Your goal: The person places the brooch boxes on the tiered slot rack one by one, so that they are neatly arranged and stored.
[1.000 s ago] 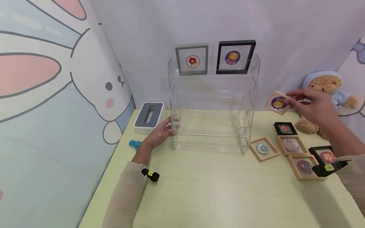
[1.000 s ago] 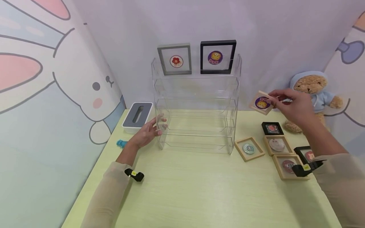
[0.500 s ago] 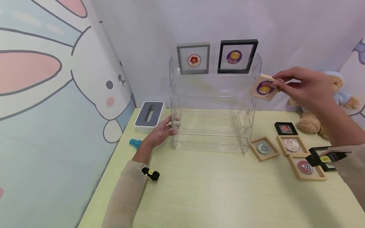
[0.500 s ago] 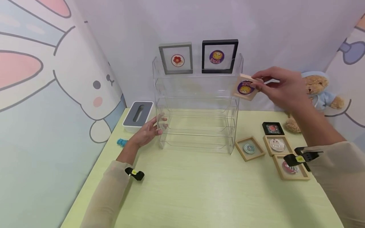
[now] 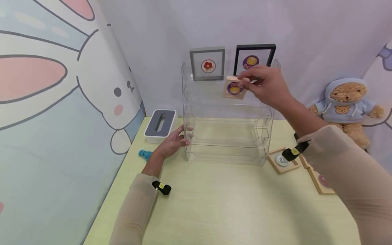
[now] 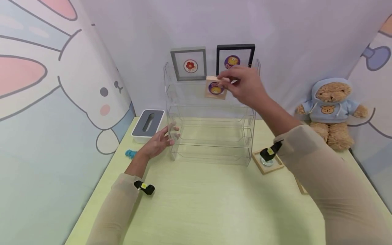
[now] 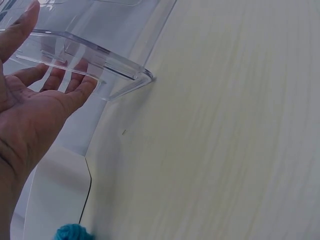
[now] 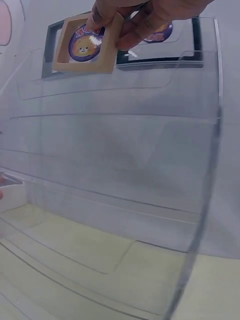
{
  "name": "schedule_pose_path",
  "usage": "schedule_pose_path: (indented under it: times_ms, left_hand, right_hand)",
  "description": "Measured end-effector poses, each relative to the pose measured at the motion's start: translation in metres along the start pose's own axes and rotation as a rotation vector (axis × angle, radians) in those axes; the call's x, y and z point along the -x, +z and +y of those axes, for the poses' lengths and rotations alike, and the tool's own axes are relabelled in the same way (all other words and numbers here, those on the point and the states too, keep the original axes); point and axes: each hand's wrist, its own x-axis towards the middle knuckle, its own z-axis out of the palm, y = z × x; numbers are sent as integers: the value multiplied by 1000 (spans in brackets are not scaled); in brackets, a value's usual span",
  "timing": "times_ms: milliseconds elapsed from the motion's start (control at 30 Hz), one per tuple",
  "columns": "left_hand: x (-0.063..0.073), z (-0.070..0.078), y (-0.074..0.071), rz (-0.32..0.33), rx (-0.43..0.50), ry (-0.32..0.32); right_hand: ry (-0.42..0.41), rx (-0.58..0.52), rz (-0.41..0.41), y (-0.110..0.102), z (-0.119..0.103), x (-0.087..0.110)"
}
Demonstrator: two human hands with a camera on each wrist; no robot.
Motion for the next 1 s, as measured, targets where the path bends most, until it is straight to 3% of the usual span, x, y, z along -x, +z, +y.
schedule_pose_path:
  times_ms: [233, 433, 733, 1000]
  left_hand:
    - [-1, 1, 2, -3, -4, 1]
    - [-2, 2, 4, -6, -13, 6]
    - [-4, 0, 4, -1, -10, 3]
    - [-4, -1, 3, 1, -11, -1]
  right_hand:
    - [-4, -8, -25, 45, -9, -17]
    - [-17, -41, -7, 70, -11, -28]
    - [-17, -11, -68, 91, -16, -27]
    - [-61, 54, -50, 94, -22, -25]
